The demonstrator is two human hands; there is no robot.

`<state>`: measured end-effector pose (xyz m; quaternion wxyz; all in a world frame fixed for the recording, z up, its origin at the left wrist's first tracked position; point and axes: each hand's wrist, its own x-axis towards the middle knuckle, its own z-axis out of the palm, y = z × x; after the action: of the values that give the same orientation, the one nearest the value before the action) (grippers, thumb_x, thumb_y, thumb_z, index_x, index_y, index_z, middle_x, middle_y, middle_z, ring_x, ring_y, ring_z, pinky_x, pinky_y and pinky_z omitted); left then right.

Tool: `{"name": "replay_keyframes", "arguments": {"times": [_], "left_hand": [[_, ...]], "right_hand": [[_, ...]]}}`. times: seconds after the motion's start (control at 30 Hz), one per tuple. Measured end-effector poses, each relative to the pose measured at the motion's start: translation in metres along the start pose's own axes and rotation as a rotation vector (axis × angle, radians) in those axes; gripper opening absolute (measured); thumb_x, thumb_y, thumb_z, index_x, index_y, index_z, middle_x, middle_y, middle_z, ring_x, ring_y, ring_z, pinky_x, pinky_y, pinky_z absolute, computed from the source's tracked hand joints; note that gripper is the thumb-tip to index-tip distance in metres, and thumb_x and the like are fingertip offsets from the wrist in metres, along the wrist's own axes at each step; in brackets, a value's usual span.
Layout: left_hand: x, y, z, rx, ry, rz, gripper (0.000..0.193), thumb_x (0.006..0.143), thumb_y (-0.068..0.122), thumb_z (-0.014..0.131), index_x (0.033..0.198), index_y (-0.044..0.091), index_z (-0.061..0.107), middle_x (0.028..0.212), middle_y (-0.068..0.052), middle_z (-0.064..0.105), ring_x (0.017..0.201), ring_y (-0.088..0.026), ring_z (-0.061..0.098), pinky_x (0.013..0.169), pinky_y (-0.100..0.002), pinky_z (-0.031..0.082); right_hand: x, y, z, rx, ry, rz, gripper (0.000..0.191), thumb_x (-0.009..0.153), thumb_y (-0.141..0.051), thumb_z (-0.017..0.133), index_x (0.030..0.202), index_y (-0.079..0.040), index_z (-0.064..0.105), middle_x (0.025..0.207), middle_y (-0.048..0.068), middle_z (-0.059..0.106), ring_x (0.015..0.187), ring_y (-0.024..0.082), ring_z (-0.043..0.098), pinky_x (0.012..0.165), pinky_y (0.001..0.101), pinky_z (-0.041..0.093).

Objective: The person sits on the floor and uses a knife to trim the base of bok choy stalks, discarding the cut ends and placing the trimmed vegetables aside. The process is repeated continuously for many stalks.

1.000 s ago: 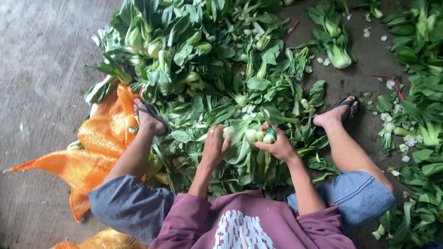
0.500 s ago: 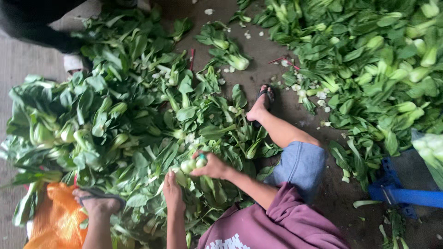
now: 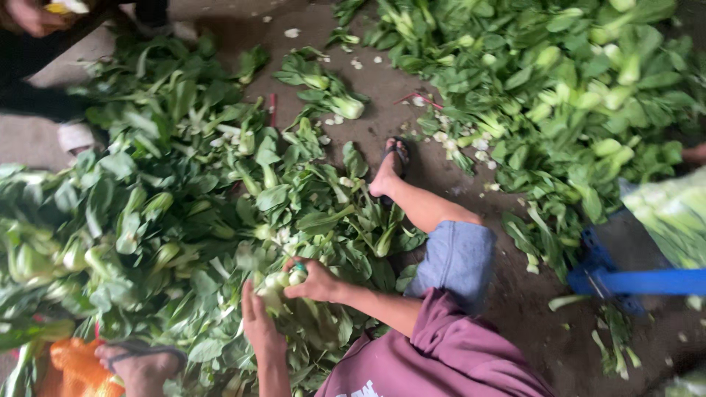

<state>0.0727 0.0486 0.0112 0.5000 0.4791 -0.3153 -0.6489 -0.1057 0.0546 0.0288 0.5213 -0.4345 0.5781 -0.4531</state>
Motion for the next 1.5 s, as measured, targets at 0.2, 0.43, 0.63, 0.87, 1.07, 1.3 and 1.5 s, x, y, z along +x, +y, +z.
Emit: {"name": "replay_keyframes", "arguments": {"times": [0.2, 0.43, 0.63, 0.87, 1.07, 1.3, 1.5], "left_hand": [[-0.006, -0.016, 0.001, -0.211, -0.027, -0.008, 0.067, 0.108, 0.043, 0.046, 0.163, 0.006, 0.038, 0.146, -0.011, 0.053, 0.123, -0.024, 0.06, 0.1, -0.039, 0.051], [-0.012, -0.028, 0.012, 0.396, -0.244, 0.07, 0.114, 0.078, 0.017, 0.077, 0.163, 0.015, 0.001, 0.146, -0.013, 0.044, 0.126, -0.026, 0.053, 0.104, -0.042, 0.044], [0.005, -0.035, -0.001, 0.097, -0.061, -0.091, 0.101, 0.074, 0.023, 0.081, 0.159, 0.014, 0.028, 0.138, -0.01, 0.053, 0.121, -0.024, 0.056, 0.102, -0.041, 0.045], [0.031, -0.032, -0.013, -0.584, 0.011, -0.226, 0.058, 0.094, 0.045, 0.068, 0.139, 0.01, 0.057, 0.123, -0.011, 0.068, 0.108, -0.028, 0.066, 0.096, -0.049, 0.052], [0.055, -0.028, -0.01, -0.773, 0.212, -0.231, 0.059, 0.094, 0.049, 0.064, 0.133, 0.006, 0.06, 0.126, -0.013, 0.068, 0.112, -0.031, 0.067, 0.102, -0.051, 0.052], [0.078, -0.009, -0.03, -0.801, 0.023, -0.342, 0.087, 0.098, 0.067, 0.054, 0.155, 0.002, 0.044, 0.16, -0.022, 0.044, 0.138, -0.036, 0.049, 0.109, -0.051, 0.038], [0.104, -0.011, -0.047, -0.496, 0.046, -0.55, 0.075, 0.093, 0.061, 0.052, 0.155, 0.027, 0.028, 0.151, -0.02, 0.049, 0.132, -0.035, 0.055, 0.114, -0.049, 0.042]], "right_hand": [[-0.011, -0.004, 0.006, 0.026, -0.039, -0.038, 0.048, 0.078, -0.03, 0.089, 0.113, -0.009, 0.064, 0.097, 0.001, 0.07, 0.083, 0.011, 0.066, 0.075, 0.0268, 0.057], [-0.014, 0.015, 0.017, 0.33, -0.086, 0.223, 0.077, 0.081, -0.066, 0.074, 0.129, -0.014, 0.043, 0.117, 0.018, 0.061, 0.104, 0.027, 0.066, 0.089, 0.041, 0.06], [0.008, 0.016, 0.009, 0.1, -0.073, 0.122, 0.062, 0.09, -0.048, 0.082, 0.128, -0.006, 0.058, 0.138, 0.009, 0.038, 0.135, 0.03, 0.04, 0.116, 0.0526, 0.038], [0.008, 0.002, 0.001, -0.12, -0.094, 0.029, 0.079, 0.069, -0.053, 0.089, 0.125, -0.007, 0.06, 0.12, 0.012, 0.062, 0.115, 0.03, 0.06, 0.104, 0.0447, 0.049], [0.019, 0.007, 0.036, -0.322, -0.379, 0.032, 0.095, 0.072, -0.051, 0.089, 0.145, -0.008, 0.046, 0.148, 0.018, 0.05, 0.137, 0.028, 0.049, 0.114, 0.0431, 0.04], [0.05, 0.016, 0.028, -0.047, -0.163, 0.693, 0.083, 0.073, -0.039, 0.081, 0.147, -0.013, 0.051, 0.137, 0.014, 0.058, 0.116, 0.028, 0.058, 0.096, 0.0482, 0.048], [0.065, -0.049, -0.077, -0.042, -0.169, 0.165, 0.084, 0.056, -0.021, 0.071, 0.138, -0.013, 0.052, 0.144, 0.009, 0.051, 0.117, 0.026, 0.055, 0.092, 0.0421, 0.046]]}}
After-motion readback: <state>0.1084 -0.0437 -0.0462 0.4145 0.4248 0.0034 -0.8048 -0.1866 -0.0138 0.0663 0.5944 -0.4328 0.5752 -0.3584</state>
